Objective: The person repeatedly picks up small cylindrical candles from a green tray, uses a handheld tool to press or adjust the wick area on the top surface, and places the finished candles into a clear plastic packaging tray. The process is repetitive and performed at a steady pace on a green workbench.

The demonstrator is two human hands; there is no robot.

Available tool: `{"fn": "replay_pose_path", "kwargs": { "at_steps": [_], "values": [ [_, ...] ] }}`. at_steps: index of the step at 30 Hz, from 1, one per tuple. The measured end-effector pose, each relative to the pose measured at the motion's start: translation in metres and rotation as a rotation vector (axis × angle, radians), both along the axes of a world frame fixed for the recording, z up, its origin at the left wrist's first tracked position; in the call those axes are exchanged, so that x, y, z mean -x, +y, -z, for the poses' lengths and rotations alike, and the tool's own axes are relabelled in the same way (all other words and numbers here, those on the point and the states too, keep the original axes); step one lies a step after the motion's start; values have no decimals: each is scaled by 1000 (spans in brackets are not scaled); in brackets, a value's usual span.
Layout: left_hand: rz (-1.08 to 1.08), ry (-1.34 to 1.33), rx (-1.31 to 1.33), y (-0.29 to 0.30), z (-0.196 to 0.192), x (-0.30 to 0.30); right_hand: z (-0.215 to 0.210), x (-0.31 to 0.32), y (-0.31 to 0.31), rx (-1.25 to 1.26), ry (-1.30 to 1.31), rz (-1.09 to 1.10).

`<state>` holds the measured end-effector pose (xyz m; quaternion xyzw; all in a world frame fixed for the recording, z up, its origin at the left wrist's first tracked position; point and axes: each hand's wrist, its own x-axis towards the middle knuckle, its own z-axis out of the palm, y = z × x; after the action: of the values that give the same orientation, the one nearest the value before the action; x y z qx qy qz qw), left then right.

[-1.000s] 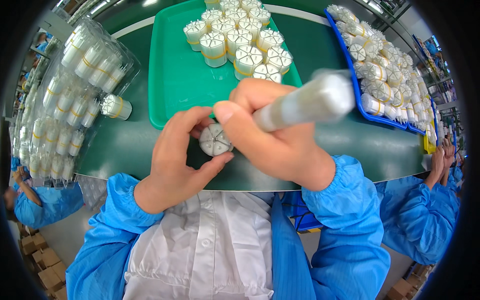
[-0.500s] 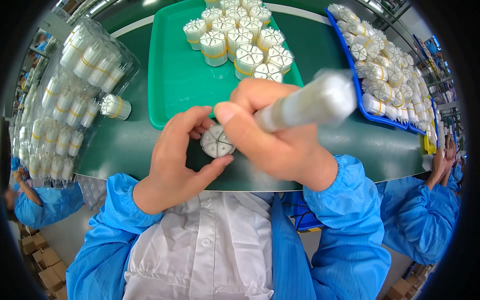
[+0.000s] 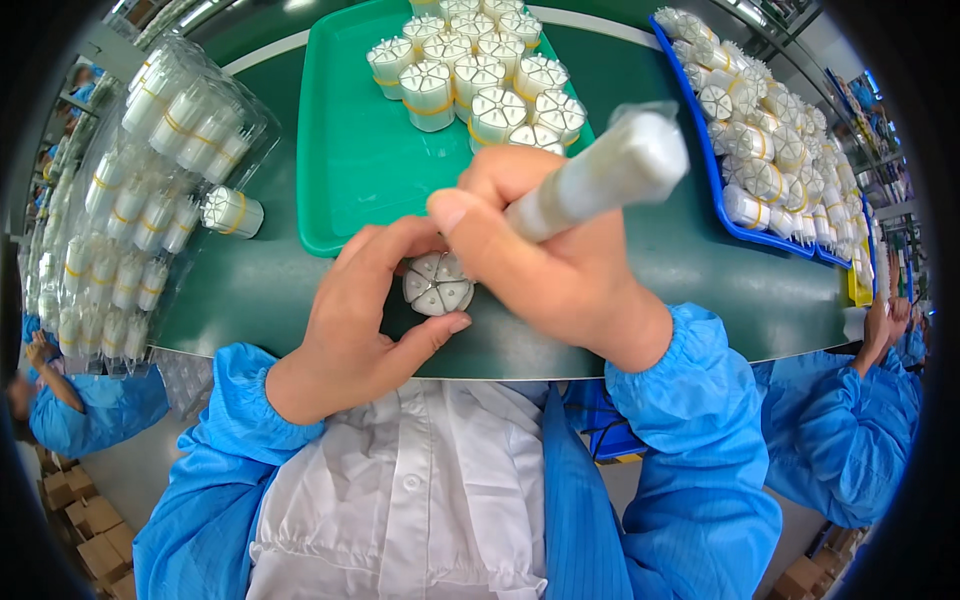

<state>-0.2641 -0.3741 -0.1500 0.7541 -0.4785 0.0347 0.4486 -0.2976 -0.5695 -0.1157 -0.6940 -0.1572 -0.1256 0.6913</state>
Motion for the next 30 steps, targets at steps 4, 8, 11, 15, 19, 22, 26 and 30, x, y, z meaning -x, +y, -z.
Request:
{"fn": "replay_pose_path", "kwargs": {
  "at_steps": [4, 8, 11, 15, 19, 22, 26, 30],
  "values": [
    [-114, -32, -50, 27, -18, 10, -12, 0, -4, -115, 29, 140],
    [-469, -158, -25, 81, -25, 2, -9, 4, -1, -67, 22, 136],
    [-781, -126, -66, 109, -26, -16, -6, 5, 2, 17, -28, 71],
    [-833, -185, -213, 118, -28, -34, -7, 4, 8, 25, 35, 108],
    [-716, -293, -487, 112, -46, -56, 1, 3, 3, 62, -4, 116],
    [-651, -285, -637, 113, -55, -64, -2, 3, 2, 79, 1, 109],
    [-505, -415, -508, 123, -102, -75, -4, 6, -1, 150, -2, 115],
    [-747, -363, -439, 149, -187, -137, -1, 6, 0, 158, -36, 109]
  ]
}}
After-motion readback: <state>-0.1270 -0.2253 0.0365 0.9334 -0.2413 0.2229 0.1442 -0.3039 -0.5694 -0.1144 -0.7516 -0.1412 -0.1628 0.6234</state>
